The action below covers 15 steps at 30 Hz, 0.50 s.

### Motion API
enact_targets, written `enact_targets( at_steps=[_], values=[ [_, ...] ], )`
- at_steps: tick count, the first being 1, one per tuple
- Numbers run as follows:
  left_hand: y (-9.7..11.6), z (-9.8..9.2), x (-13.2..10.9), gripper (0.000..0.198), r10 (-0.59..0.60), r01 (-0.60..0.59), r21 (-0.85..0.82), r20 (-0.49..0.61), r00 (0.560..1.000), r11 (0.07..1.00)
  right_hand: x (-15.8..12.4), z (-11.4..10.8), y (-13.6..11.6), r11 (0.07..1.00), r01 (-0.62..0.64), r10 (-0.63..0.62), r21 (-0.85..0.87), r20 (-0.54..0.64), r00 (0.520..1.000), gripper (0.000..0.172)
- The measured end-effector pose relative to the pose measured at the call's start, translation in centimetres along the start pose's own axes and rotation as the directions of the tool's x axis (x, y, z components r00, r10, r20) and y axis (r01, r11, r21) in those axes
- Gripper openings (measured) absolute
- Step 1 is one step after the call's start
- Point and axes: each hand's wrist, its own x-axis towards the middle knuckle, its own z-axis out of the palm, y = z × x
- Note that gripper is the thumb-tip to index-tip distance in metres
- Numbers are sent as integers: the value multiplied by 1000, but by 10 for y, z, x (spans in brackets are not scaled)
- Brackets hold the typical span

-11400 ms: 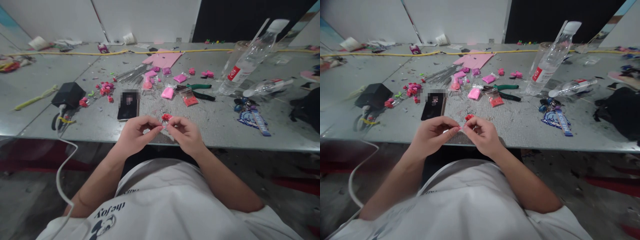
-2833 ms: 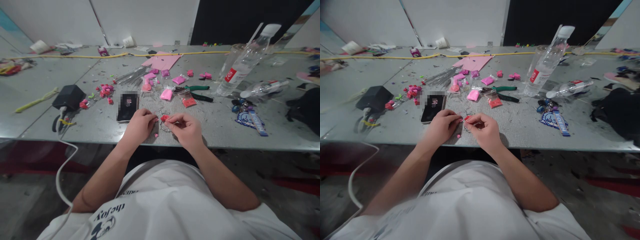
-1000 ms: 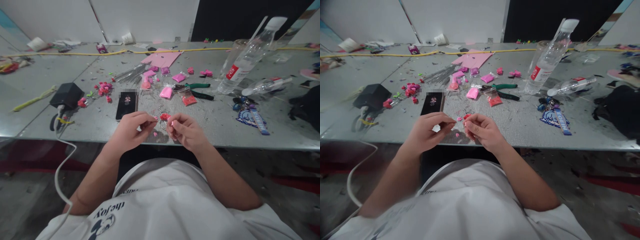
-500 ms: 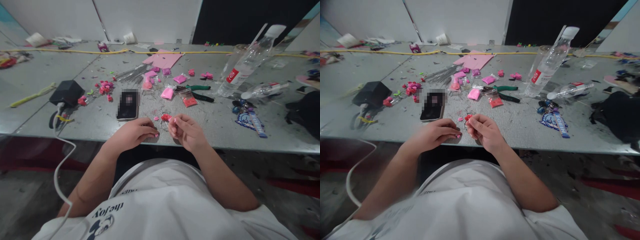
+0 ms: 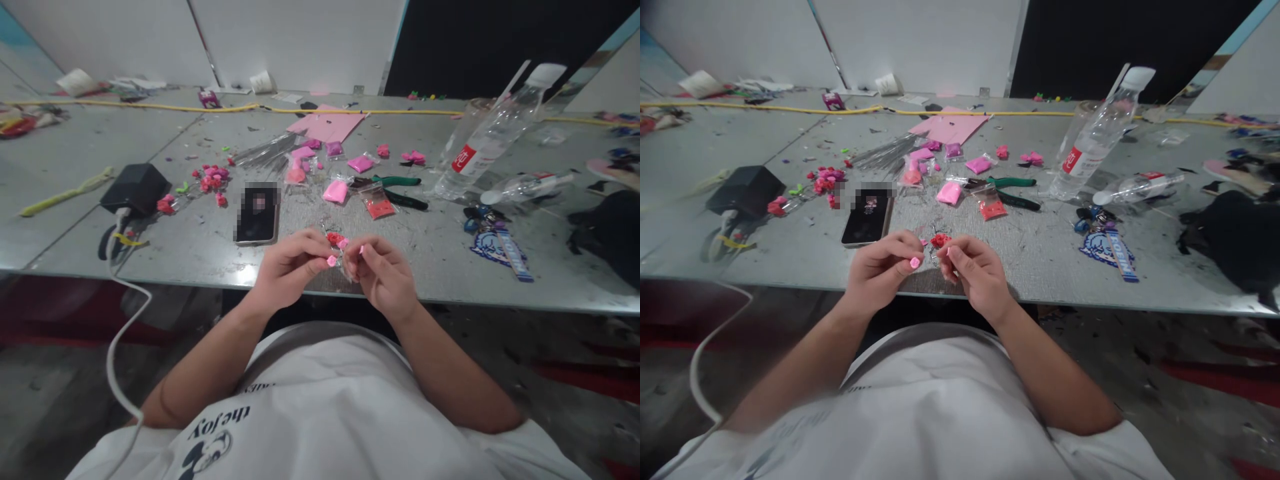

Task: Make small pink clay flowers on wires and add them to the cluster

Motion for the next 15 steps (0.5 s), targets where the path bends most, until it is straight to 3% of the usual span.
enact_targets(
  at_steps=[4,8,15],
  values=[
    [-9,15,-4,16,-85,78,-67,-112,990,995,-6,-2,6,977,181,-185,-112,-23,983,10],
    [-9,16,-5,15,-109,104,-49,-109,988,993,-9,0,7,878,346,-350,-332,48,935,16],
    [-8,15,-5,15,-97,96,-20,-90,991,995,-9,1,4,720,463,-456,-516,151,877,24]
  ],
)
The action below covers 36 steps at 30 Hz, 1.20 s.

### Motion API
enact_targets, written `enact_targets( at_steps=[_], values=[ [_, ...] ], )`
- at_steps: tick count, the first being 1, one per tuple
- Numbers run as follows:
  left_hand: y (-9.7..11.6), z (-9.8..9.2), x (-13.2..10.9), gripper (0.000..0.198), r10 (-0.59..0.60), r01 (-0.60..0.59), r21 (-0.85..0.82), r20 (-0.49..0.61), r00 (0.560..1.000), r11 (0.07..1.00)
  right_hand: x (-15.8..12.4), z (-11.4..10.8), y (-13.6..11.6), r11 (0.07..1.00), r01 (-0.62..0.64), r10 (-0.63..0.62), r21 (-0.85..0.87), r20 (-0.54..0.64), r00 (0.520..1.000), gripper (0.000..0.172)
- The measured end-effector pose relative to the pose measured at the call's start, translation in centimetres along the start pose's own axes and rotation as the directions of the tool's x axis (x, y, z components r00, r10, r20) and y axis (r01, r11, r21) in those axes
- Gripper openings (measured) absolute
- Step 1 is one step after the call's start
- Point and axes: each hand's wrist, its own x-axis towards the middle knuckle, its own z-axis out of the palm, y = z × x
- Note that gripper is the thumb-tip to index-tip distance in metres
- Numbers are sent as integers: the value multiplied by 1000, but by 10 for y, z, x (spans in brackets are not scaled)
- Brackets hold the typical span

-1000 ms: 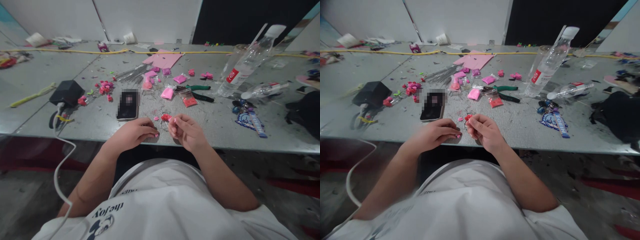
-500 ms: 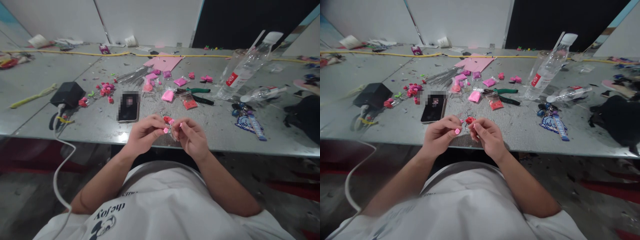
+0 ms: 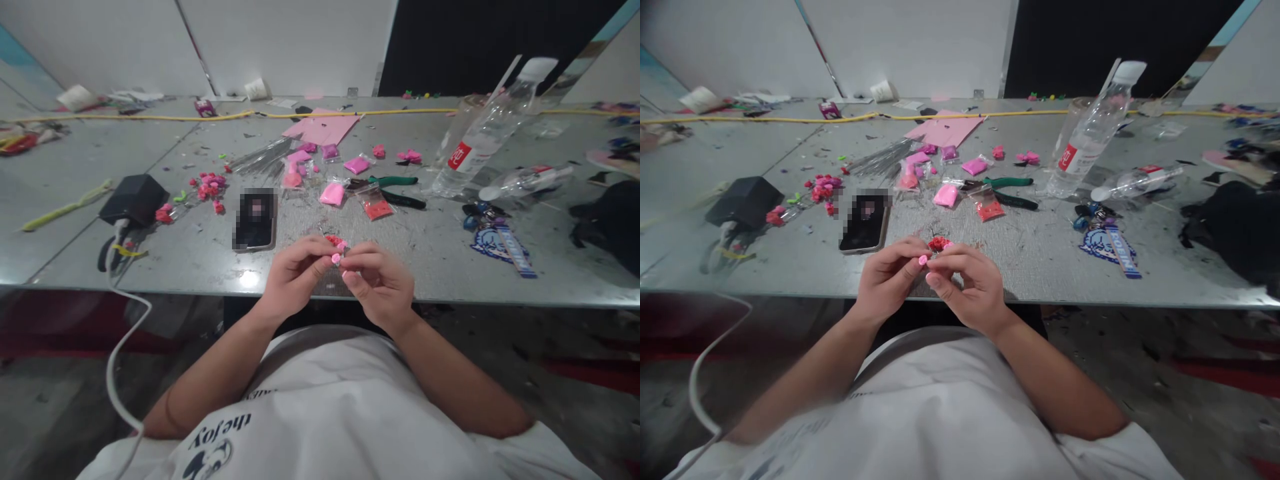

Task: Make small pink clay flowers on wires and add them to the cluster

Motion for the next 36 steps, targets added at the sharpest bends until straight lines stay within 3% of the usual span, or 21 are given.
enact_targets(
  at_steps=[9,17,24,36],
  values=[
    [4,-1,-1,18,28,-28,7,27,999,1000,2,-1,-3,997,45,-45,-58,-6,999,23],
    [6,0,-1,13,22,-22,-20,-11,1000,1000,-2,7,0,994,-107,104,-19,-117,988,12],
    [6,0,1,8,9,-8,-25,11,1000,1000,-1,8,-1,997,-78,77,-8,-85,993,14],
    [5,-2,0,16,48,-45,-51,75,996,998,-3,7,0,994,-97,91,-58,-90,992,9]
  ],
)
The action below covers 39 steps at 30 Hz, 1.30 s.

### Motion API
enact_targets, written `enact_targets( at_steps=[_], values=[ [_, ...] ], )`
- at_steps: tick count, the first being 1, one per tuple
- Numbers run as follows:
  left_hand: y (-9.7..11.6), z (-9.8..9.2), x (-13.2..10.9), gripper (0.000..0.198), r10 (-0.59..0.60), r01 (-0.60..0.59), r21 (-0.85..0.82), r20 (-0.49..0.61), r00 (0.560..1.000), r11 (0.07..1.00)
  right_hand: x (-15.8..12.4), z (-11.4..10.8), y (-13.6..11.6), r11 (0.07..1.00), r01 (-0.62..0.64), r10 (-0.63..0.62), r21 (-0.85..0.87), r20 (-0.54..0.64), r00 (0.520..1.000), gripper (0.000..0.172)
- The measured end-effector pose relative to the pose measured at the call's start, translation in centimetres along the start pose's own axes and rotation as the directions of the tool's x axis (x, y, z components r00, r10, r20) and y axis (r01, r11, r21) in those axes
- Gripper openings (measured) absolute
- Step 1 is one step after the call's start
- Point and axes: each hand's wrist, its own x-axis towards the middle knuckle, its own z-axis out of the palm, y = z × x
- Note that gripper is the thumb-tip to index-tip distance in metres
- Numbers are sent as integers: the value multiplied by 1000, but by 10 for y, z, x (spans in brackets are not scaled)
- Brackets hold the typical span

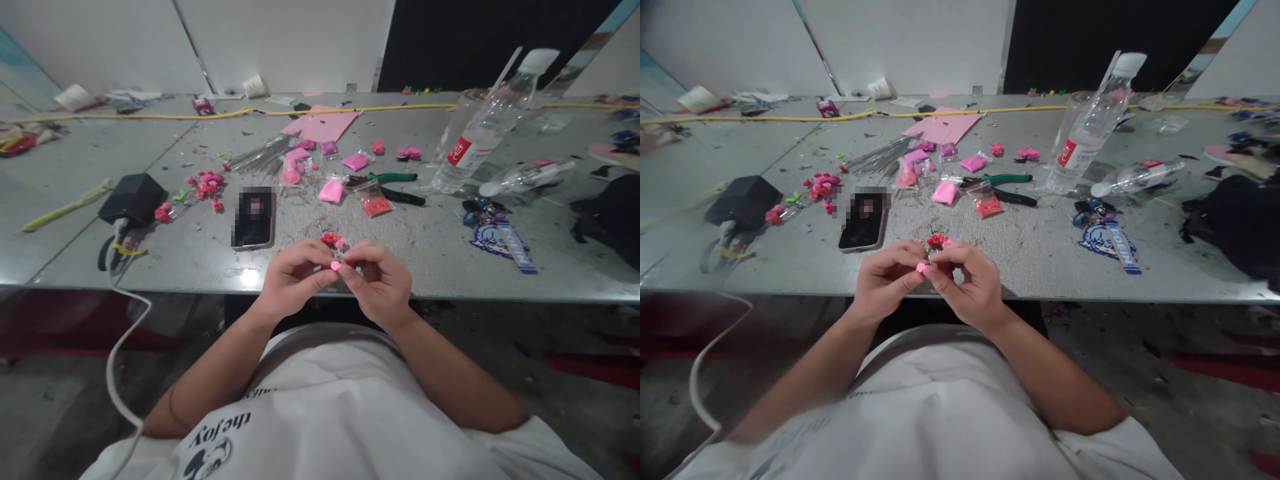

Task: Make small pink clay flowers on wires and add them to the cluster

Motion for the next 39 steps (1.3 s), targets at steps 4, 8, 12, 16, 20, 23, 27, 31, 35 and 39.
enact_targets(
  at_steps=[4,8,12,16,20,23,27,31,35,39],
  values=[
    [0,-1,0,16,3,-3,27,13,1000,1000,0,-2,0,999,8,-9,36,21,1000,14],
    [1,-1,0,13,-18,17,54,21,1000,998,0,-2,-1,999,-12,10,48,36,999,13],
    [0,-2,-1,14,-30,27,65,51,998,998,1,-2,-1,997,0,-3,72,37,999,16],
    [0,-3,-2,16,-38,33,62,84,996,998,1,-2,-1,994,19,-24,112,48,999,19],
    [0,-3,-3,17,-40,40,-7,63,997,999,0,-2,1,997,-11,10,74,22,1000,17],
    [-1,-2,-3,17,-31,33,-51,26,999,998,0,-2,2,998,-17,17,55,-2,1000,14],
    [-2,-1,-2,16,-28,28,-43,-2,1000,999,-1,-1,2,999,-3,4,34,-23,1000,12],
    [-1,-1,-2,14,-39,39,-13,1,999,999,-2,-1,2,999,42,-42,2,-18,999,13],
    [0,-2,-2,16,-43,42,27,36,998,999,-4,-2,3,997,73,-73,7,19,997,20],
    [-1,-5,-3,15,-54,52,25,69,996,998,-4,-2,4,998,61,-62,25,7,998,21]
  ],
)
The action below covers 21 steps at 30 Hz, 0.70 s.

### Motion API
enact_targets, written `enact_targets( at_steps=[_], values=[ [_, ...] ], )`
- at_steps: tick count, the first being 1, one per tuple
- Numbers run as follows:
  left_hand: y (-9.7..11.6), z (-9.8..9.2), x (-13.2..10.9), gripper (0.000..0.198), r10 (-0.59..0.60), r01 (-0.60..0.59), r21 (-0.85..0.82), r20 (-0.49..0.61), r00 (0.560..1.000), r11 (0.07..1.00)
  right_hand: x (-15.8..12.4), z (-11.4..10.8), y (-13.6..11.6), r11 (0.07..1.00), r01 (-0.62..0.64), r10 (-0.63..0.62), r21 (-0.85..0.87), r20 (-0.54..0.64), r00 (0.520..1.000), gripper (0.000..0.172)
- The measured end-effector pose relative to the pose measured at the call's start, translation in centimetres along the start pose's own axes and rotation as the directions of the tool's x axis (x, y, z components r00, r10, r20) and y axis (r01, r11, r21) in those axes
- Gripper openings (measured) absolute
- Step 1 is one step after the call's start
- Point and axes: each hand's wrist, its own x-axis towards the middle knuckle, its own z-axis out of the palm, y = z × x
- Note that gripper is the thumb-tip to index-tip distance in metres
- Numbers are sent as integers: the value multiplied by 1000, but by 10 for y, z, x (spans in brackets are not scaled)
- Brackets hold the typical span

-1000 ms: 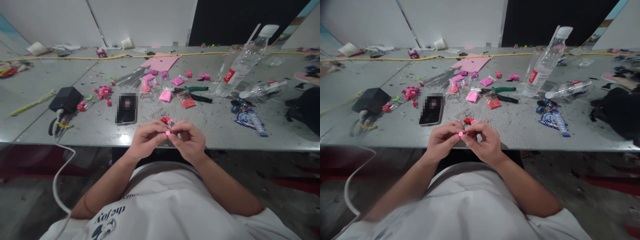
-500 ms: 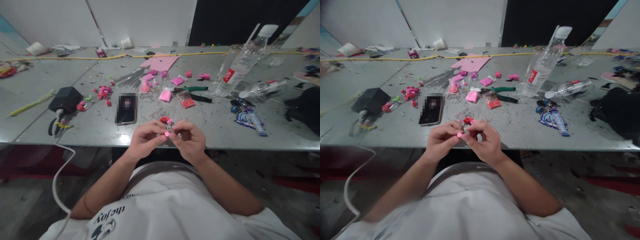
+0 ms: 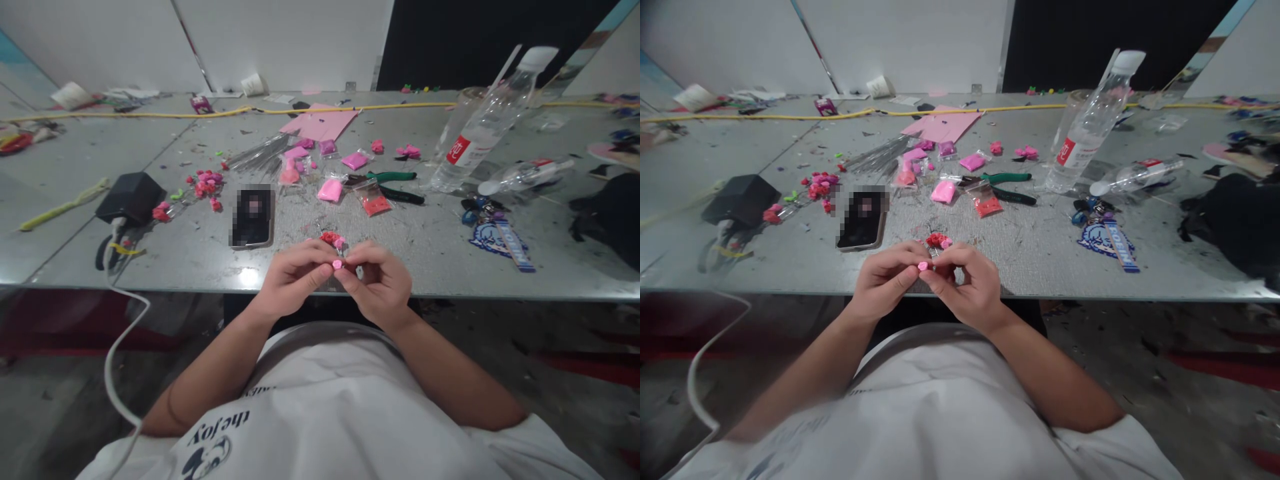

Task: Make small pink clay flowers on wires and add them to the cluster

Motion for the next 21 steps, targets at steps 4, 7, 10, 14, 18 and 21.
enact_targets(
  at_steps=[4,7,10,14,18,21],
  values=[
    [-4,0,0,15,-8,10,-91,26,1000,996,3,-2,0,994,-29,25,106,38,999,23],
    [-2,-3,1,12,0,3,-110,29,1000,994,5,-5,-1,977,-71,56,200,79,995,23],
    [7,-15,2,15,47,-58,125,94,994,990,4,-6,0,958,-152,151,245,24,988,17],
    [20,-41,3,17,4,-186,622,282,959,761,2,-5,3,915,-251,276,317,-36,960,7],
    [22,-58,2,26,-175,-152,826,288,942,542,3,-4,4,901,-292,311,322,-9,950,4],
    [19,-63,0,32,-253,-104,846,270,929,524,4,-5,3,903,-306,319,301,6,948,3]
  ],
)
